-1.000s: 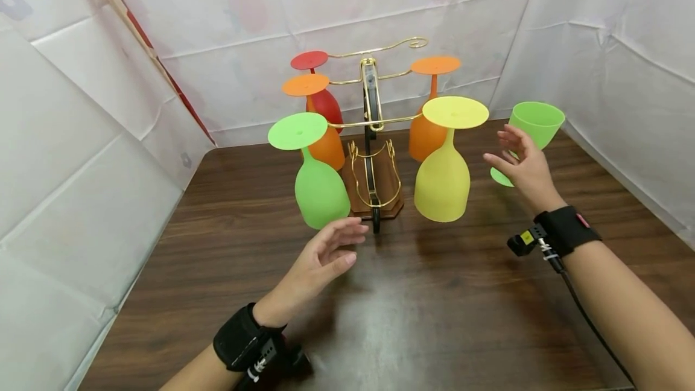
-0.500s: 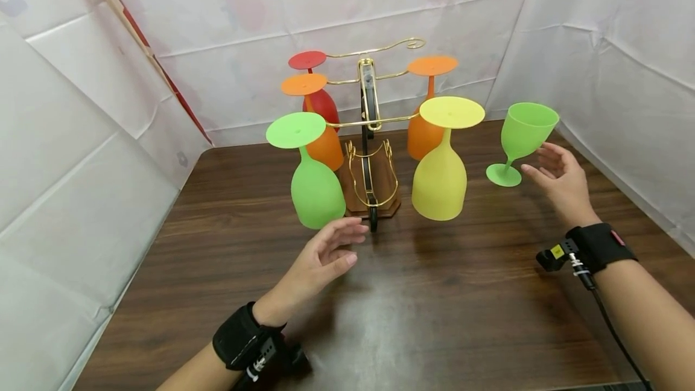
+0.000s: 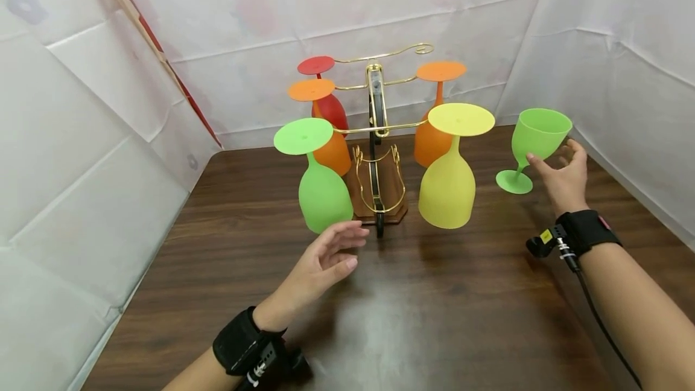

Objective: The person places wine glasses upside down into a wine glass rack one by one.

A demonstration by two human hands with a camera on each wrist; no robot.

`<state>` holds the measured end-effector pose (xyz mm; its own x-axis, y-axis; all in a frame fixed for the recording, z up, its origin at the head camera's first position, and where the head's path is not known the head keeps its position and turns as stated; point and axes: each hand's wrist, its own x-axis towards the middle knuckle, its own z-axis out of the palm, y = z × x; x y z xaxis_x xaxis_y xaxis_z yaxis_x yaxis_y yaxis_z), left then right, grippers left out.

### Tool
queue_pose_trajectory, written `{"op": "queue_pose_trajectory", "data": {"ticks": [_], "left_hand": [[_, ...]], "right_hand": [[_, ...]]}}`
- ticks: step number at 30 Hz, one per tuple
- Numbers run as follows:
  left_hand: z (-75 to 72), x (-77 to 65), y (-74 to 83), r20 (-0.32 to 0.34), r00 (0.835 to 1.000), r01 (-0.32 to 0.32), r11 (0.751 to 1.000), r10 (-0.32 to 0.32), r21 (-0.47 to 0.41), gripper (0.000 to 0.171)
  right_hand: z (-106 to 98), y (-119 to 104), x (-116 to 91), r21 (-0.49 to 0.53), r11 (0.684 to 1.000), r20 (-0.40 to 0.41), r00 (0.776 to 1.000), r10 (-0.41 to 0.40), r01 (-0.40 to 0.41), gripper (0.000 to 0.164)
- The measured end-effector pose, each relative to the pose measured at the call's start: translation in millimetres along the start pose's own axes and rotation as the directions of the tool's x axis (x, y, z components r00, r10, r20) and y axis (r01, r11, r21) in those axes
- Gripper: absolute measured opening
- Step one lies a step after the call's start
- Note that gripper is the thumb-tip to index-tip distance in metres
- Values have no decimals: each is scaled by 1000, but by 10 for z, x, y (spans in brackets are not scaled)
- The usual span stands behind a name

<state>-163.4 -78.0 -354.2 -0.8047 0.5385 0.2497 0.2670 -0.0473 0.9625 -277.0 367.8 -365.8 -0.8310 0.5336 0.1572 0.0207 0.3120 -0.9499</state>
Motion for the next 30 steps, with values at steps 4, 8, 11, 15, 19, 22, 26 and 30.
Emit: {"op": "queue_pose_trajectory", "data": {"ticks": [4,8,11,15,19,22,26,30], "left_hand": [[2,-29,-4,-8,1000,13,1000,-13,-2,51],[0,-61,-2,-8,1000,17,1000,-17,-6,49],[-3,-93,11,-19,1000,20,1000,-20,2,49],[-2,-96,15,-17,1000,17,1000,-17,11,48],[4,-81,14,-10,1000,23,1000,-23,7,48],[0,-79,26,-14,999,35,999,-35,8,49],[-9,-71,31,-13,999,43,999,-42,11,49],[-9,-57,23,-14,999,46,999,-46,10,49]], "right_hand": [[65,27,23,27,1000,-14,1000,-6,6,82],[143,34,38,110,994,-46,999,-15,20,82],[217,38,43,151,988,-60,998,-28,37,83],[256,37,59,111,993,-97,995,-27,38,84],[250,-4,94,47,998,-124,992,-22,29,84],[279,-90,99,51,997,-120,991,-52,58,83],[345,-253,74,76,988,-102,987,-127,135,83],[377,-374,23,94,978,-61,981,-182,187,82]]}}
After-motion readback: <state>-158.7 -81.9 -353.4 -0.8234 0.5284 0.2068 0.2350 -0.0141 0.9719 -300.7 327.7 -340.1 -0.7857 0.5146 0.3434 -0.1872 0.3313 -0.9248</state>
